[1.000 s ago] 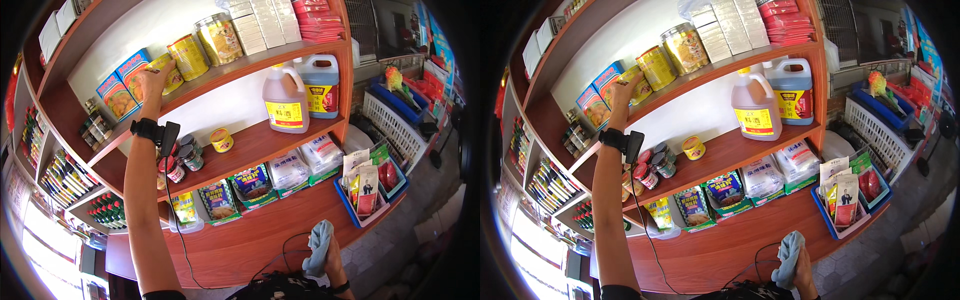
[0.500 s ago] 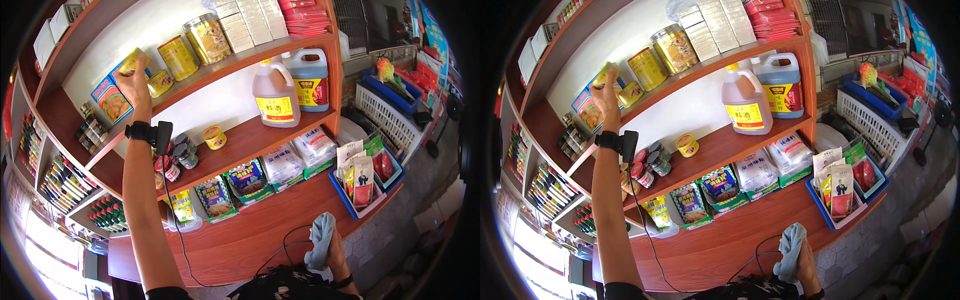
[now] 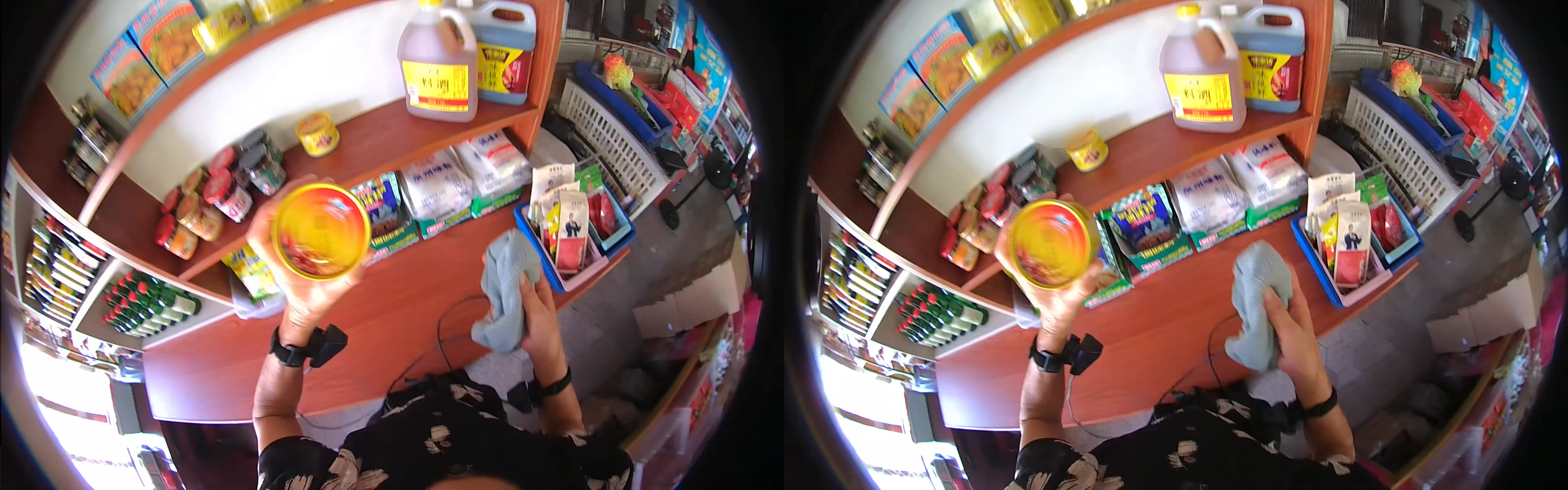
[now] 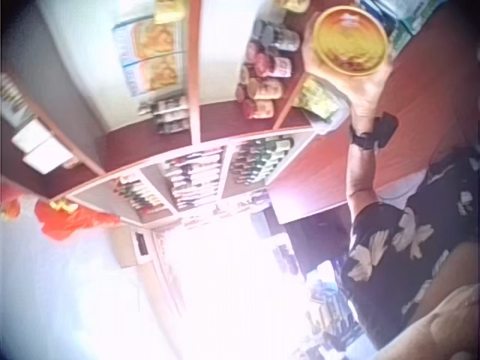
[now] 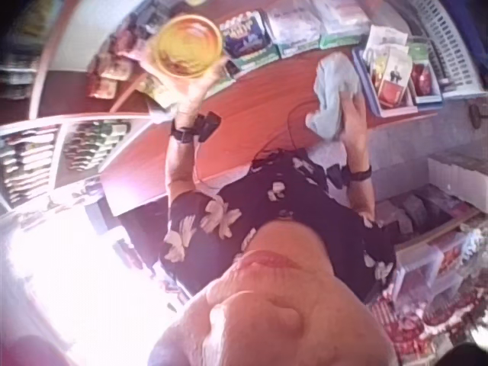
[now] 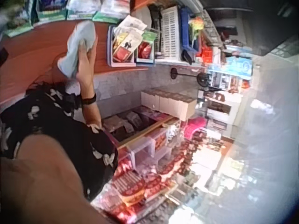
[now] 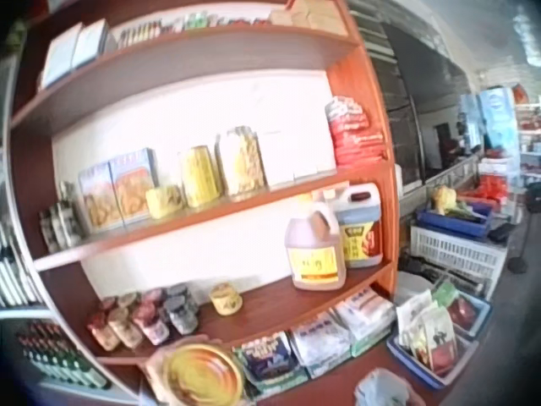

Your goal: Cleaning store shelves and individual product containers using a cloth.

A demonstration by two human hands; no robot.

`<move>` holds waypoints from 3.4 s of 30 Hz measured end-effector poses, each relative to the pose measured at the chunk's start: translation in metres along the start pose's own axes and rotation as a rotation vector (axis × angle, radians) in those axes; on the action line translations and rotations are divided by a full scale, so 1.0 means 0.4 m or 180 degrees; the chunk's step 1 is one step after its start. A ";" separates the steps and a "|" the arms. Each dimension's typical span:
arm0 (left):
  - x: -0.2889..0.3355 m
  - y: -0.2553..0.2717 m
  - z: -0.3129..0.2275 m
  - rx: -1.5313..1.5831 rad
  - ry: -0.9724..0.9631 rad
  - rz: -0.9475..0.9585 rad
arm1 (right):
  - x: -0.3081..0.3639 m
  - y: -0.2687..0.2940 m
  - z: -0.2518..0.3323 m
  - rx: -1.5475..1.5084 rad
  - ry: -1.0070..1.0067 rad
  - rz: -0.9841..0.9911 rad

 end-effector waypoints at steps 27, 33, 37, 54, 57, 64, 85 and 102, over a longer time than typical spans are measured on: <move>0.275 0.066 0.044 -0.0167 0.1288 0.0193 | -0.266 -0.329 -0.271 -0.0123 -0.0622 0.1108; 0.222 -0.050 0.046 0.1309 0.1531 -0.0410 | -0.256 -0.275 -0.292 -0.0353 -0.1168 0.1457; 0.206 -0.128 0.099 0.0858 0.1225 -0.0248 | -0.249 -0.246 -0.266 -0.0735 -0.1449 0.1219; 0.133 -0.281 0.084 0.4660 0.2198 -0.1119 | -0.286 -0.130 -0.067 0.2474 0.1755 0.0539; 0.123 -0.286 0.090 0.5158 0.2200 -0.0993 | -0.286 -0.119 -0.064 0.2554 0.1950 0.0522; 0.107 -0.278 0.093 0.5565 0.2153 -0.0904 | -0.235 -0.148 -0.075 0.2905 0.1521 0.1008; 0.103 -0.215 0.058 0.2547 0.2328 -0.0664 | -0.184 -0.046 0.043 0.2153 0.1371 0.0437; 0.037 -0.209 -0.017 0.1252 0.2248 0.0020 | -0.195 -0.105 0.033 0.1008 0.0689 0.0650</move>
Point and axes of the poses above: each hand's wrist, its own x-axis away from the middle knuckle, its own y-axis out of the back of the hand, z = x × y, the point moved 3 cm from there along -x, towards the middle knuckle, and after that the axes turned 13 degrees about z, right-handed, at the moved point
